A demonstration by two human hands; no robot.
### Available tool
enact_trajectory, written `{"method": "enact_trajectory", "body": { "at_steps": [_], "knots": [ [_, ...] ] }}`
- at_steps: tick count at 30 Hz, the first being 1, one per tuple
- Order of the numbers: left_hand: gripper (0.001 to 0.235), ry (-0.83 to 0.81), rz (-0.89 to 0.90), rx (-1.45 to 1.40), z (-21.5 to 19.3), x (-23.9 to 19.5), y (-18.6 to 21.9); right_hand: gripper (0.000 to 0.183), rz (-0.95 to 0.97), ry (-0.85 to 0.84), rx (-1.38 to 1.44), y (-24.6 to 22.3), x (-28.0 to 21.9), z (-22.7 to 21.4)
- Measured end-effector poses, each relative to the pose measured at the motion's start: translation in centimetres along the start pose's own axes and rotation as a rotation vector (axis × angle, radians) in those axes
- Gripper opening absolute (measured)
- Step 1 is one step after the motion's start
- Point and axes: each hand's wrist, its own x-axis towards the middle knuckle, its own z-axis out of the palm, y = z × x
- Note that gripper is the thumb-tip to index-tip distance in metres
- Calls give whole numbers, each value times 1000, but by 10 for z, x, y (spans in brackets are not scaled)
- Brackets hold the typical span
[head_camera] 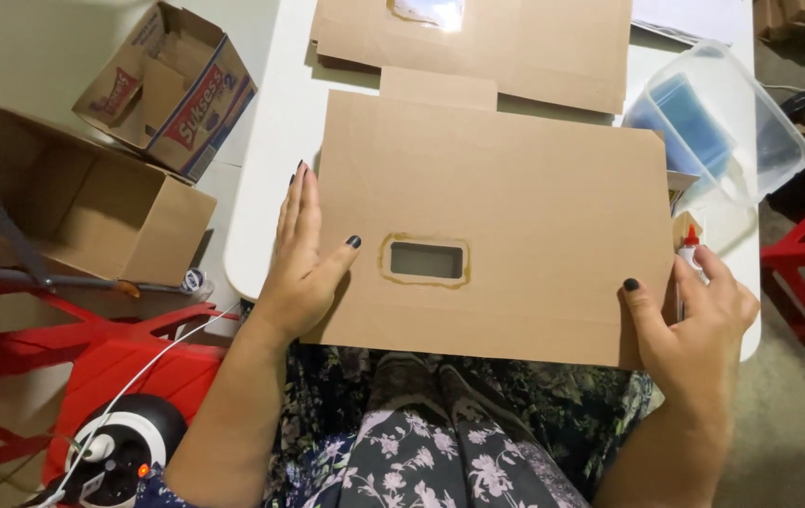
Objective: Attaching a transparent plastic window to a cardboard box cutout using adhesive.
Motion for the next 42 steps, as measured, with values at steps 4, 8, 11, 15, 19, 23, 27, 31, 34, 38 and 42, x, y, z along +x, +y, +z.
{"method": "enact_trajectory", "body": {
  "at_steps": [4,8,11,15,19,23,27,31,34,38,42],
  "knots": [
    [84,-22,-52,-61,-4,-4,12,67,69,-62,55,-18,1,-15],
    [82,4,4,-115,-3,-8,8,58,41,75,187,-20,-7,-18],
    [82,19,28,-223,-4,-14,11,46,95,164,462,-5,-18,-7],
    [79,75,64,-478,-8,-18,23,43,268,192,725,24,-28,2],
    [72,120,123,-673,-10,-19,30,38,257,179,880,29,-23,4],
    [66,195,-10,-634,-16,-20,37,34,357,190,1014,50,-20,19],
    [35,262,-49,-610,-16,-20,35,24,401,196,1051,62,-18,23],
    [16,307,-98,-544,-20,-19,26,24,440,254,1151,64,-5,19],
    [20,410,-117,-652,-18,-15,14,24,447,268,1084,77,19,16],
    [22,382,79,-511,-12,0,-15,16,379,251,1013,93,81,5],
    [32,361,189,-371,-8,10,-33,20,300,219,1177,86,158,4]
  ]
}}
